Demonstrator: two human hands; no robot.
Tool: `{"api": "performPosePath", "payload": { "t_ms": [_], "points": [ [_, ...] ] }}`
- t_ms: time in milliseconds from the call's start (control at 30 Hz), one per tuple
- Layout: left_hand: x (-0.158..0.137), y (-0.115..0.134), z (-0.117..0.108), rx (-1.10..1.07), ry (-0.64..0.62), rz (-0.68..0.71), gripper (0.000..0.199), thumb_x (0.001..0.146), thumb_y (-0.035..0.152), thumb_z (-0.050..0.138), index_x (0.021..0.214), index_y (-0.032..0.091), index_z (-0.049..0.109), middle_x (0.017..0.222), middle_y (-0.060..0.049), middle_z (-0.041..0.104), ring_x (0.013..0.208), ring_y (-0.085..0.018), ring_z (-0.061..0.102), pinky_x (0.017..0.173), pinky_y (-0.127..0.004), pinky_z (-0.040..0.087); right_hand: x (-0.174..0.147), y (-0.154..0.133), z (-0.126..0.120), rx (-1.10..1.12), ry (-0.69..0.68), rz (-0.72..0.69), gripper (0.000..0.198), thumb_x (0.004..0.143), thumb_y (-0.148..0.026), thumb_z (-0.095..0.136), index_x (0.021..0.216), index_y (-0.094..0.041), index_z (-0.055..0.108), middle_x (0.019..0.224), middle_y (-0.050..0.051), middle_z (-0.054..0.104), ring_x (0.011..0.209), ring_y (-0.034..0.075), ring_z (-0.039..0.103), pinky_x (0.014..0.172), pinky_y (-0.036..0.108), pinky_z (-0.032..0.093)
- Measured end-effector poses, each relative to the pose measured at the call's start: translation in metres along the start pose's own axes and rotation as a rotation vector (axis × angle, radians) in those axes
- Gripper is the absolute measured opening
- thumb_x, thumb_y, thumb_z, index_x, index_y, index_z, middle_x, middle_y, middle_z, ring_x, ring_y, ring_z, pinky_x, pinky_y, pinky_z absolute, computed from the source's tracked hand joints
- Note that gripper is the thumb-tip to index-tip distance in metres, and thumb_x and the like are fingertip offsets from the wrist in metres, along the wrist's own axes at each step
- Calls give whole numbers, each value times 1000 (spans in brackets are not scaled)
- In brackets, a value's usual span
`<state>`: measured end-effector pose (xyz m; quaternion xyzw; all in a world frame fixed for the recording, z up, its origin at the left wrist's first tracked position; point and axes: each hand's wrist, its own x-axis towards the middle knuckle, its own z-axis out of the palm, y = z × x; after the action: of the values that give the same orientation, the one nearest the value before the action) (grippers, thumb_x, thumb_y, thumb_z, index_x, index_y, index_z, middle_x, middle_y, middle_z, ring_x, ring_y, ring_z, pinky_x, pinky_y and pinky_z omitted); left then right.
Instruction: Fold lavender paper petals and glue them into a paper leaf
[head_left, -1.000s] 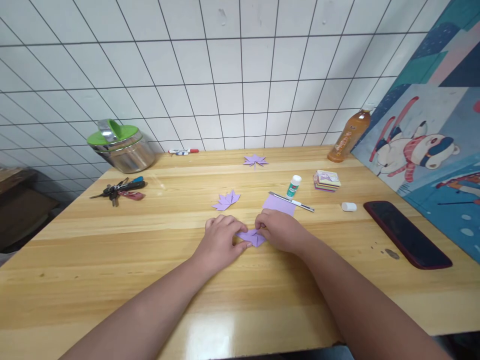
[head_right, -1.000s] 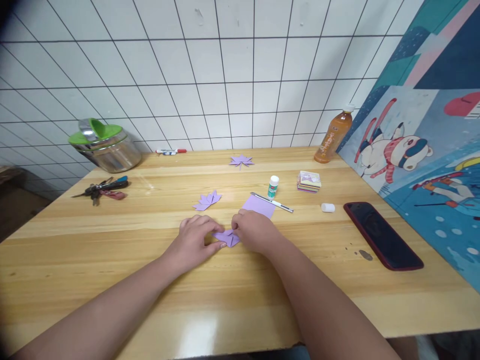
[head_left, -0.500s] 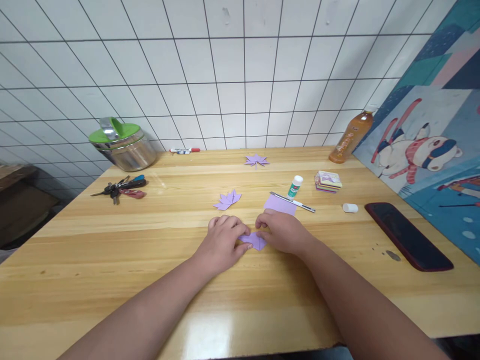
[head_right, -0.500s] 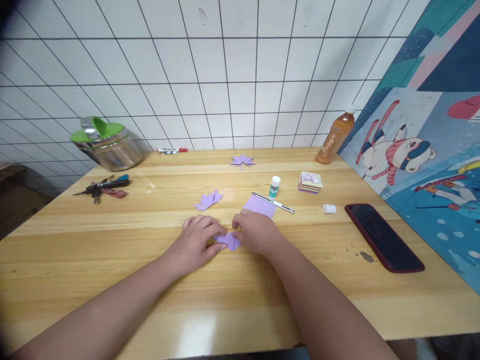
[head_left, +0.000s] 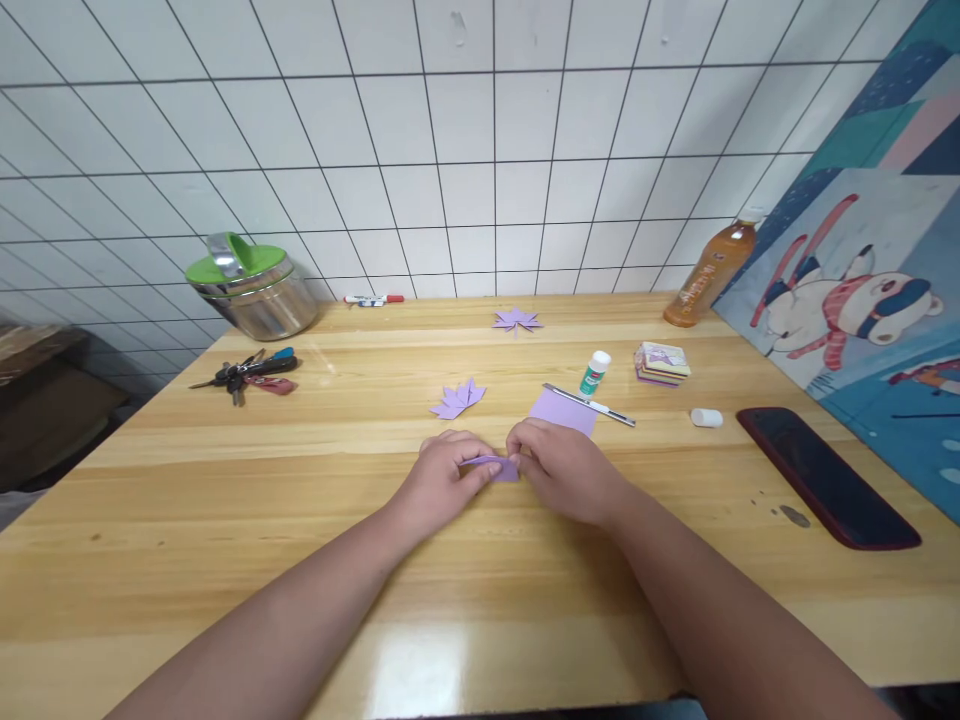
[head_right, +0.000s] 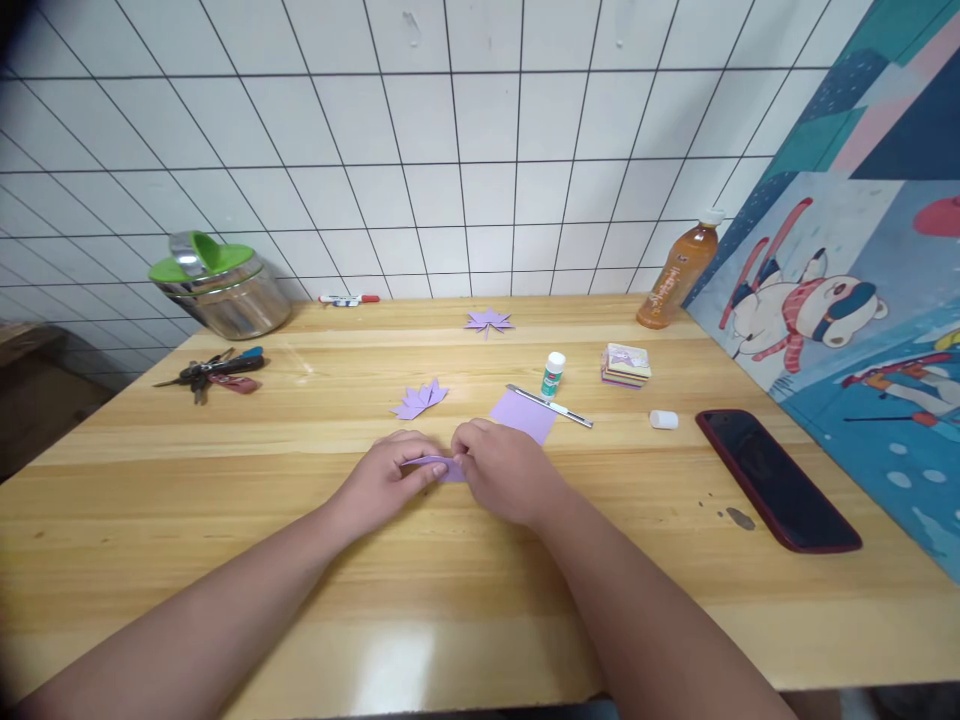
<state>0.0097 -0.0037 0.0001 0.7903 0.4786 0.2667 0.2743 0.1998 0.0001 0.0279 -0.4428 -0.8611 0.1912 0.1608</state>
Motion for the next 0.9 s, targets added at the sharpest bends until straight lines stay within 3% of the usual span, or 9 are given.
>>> {"api": "performPosePath", "payload": {
  "t_ms": [133, 433, 633, 767, 900],
  "points": [
    [0, 0, 0, -136, 8, -4, 12, 79, 27, 58, 76, 21, 68, 79, -1, 67, 77, -15, 60, 73, -28, 45, 1, 4, 1, 141, 31, 27, 14, 83, -21, 50, 89, -21, 63, 87, 1, 64, 77, 13, 55, 66, 23, 38],
    [-2, 1, -2, -483, 63, -213, 19, 77, 35, 60, 75, 15, 62, 73, -3, 68, 70, -16, 62, 69, -28, 48, 5, 15, 11, 394, 32, 163, 14, 75, -28, 61, 70, -19, 69, 69, 0, 66, 61, 11, 54, 55, 20, 39],
    [0, -3, -6, -441, -18, -289, 27, 75, 41, 60, 73, 15, 67, 74, -4, 70, 69, -16, 61, 66, -26, 46, 4, 18, 10, 429, -10, 223, 13, 70, -29, 63, 67, -19, 70, 64, 1, 66, 56, 11, 53, 50, 20, 37],
    [1, -8, -11, -326, -72, -292, 34, 75, 46, 58, 62, 15, 65, 61, -1, 65, 60, -14, 57, 58, -23, 41, 3, 18, 10, 408, -31, 239, 14, 69, -30, 64, 65, -19, 70, 60, 0, 65, 52, 10, 50, 46, 20, 35],
    [2, -10, -13, -270, -80, -271, 34, 74, 45, 59, 60, 15, 64, 58, 0, 62, 57, -12, 54, 55, -22, 39, 2, 17, 12, 431, -44, 211, 17, 71, -34, 62, 78, -21, 72, 66, 0, 67, 55, 11, 53, 50, 20, 38]
  ]
}}
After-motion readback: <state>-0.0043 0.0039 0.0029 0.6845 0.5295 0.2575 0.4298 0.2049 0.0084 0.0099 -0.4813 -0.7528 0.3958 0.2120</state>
